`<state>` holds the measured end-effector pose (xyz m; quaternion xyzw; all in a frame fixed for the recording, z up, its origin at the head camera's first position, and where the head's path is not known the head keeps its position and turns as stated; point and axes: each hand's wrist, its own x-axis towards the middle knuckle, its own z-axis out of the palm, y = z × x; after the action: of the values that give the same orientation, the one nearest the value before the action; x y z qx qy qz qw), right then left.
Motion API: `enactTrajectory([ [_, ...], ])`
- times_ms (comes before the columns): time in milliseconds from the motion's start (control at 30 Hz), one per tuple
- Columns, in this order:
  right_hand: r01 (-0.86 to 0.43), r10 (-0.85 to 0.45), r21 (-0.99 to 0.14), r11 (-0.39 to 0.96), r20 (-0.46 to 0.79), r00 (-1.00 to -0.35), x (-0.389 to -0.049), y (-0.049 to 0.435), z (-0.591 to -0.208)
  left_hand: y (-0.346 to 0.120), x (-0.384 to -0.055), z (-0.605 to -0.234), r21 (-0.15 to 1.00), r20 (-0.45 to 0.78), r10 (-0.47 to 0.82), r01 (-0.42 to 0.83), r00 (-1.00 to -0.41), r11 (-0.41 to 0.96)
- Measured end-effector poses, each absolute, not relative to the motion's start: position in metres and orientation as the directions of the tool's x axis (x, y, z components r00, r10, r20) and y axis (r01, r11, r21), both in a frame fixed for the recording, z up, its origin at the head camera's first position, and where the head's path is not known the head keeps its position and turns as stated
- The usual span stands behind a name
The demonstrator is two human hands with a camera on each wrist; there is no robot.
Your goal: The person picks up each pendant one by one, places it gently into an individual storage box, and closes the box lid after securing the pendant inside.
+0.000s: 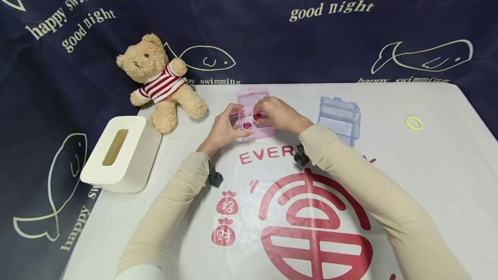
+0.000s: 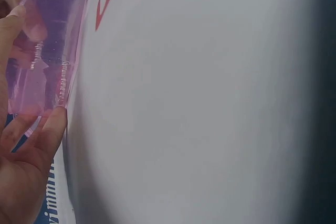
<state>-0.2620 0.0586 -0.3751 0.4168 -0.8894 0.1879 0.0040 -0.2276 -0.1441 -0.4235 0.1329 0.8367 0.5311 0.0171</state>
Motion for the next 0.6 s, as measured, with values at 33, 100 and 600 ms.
enactTrajectory([
  [33, -0.749, -0.747, -0.317, 0.582, 0.156, -0.647, -0.2625, 0.0586, -0.3758, -0.1436, -0.2276, -0.4238, 0.895, 0.115, 0.239, 0.205, -0.964, 0.397],
  [100, -0.756, -0.758, -0.297, 0.582, 0.138, -0.638, -0.2633, 0.0585, -0.377, -0.1426, -0.2281, -0.4248, 0.896, 0.118, 0.239, 0.208, -0.964, 0.394],
  [600, -0.71, -0.727, -0.258, 0.655, 0.04, -0.685, -0.2641, 0.049, -0.3791, -0.1436, -0.2283, -0.4258, 0.895, 0.126, 0.247, 0.217, -0.961, 0.39],
])
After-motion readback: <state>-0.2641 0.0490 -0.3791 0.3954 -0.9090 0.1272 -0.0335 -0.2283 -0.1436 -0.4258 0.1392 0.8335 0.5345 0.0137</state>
